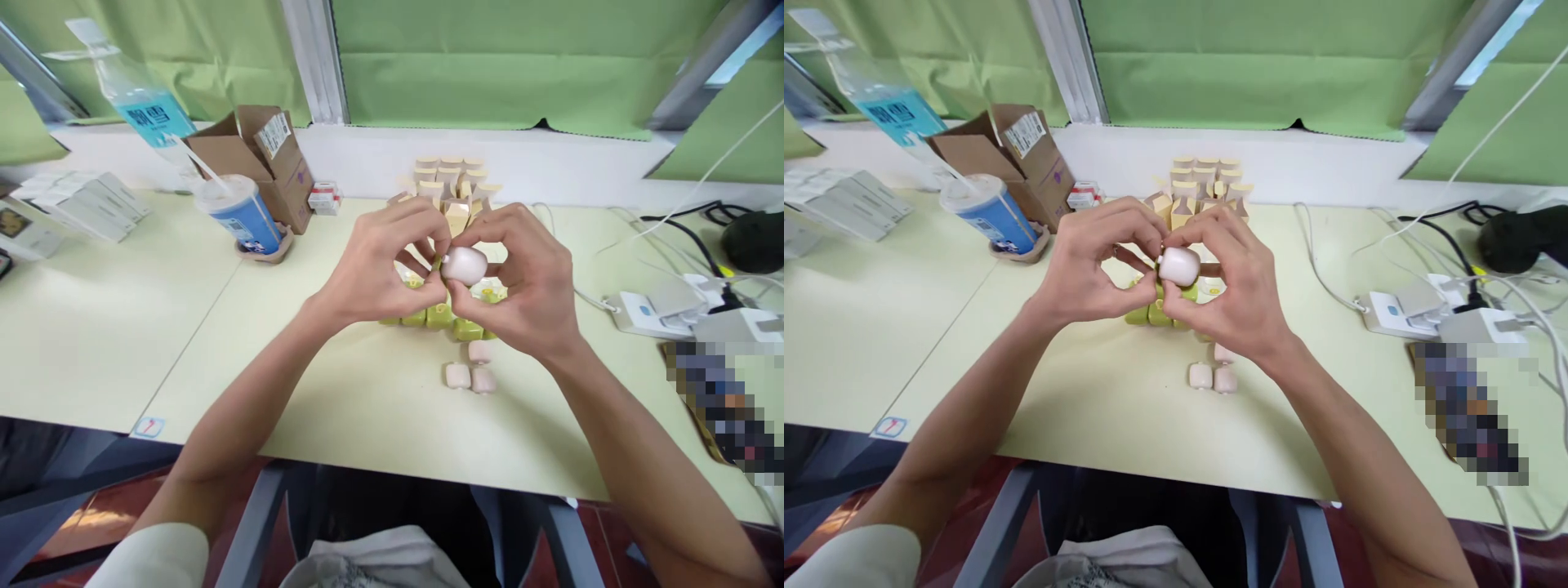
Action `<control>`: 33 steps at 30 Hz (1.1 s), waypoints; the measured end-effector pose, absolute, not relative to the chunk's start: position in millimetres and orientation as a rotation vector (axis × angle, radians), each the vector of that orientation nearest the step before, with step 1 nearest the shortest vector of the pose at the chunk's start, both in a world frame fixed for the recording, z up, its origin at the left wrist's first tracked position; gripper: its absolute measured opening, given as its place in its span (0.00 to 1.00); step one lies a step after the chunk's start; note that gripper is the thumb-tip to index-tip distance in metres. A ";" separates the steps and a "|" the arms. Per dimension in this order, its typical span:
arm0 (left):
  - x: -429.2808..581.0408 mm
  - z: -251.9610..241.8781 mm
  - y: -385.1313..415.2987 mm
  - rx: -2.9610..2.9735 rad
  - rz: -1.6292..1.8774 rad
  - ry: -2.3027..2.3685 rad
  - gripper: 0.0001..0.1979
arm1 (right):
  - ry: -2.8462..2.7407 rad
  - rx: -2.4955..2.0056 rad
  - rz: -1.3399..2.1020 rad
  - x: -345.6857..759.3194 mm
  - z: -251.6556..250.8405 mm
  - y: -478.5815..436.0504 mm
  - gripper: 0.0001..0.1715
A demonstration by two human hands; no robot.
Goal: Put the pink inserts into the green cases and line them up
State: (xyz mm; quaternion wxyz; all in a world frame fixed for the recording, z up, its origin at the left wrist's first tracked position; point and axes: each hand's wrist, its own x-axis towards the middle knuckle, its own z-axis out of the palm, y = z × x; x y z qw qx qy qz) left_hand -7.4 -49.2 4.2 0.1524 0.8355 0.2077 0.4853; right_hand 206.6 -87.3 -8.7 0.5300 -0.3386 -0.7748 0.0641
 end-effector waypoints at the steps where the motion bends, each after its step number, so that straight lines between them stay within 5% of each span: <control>1: -6.9 2.8 -48.4 2.398 1.407 0.604 0.08 | -1.857 -0.815 0.154 207.0 -8.1 -87.5 0.16; 20: -9.5 5.6 -46.1 2.365 1.513 0.444 0.09 | -1.859 -0.888 0.124 206.7 -1.5 -92.8 0.11; 25: -9.7 3.6 -43.9 2.277 1.379 0.501 0.25 | -1.815 -0.758 0.163 208.7 -2.2 -91.8 0.14; 28: -6.0 4.1 -45.0 2.243 1.472 0.653 0.23 | -1.737 -0.682 0.306 211.4 -1.2 -91.5 0.20; 33: -5.1 8.1 -53.9 2.201 1.523 0.773 0.23 | -1.719 -0.718 0.343 215.7 4.6 -91.3 0.12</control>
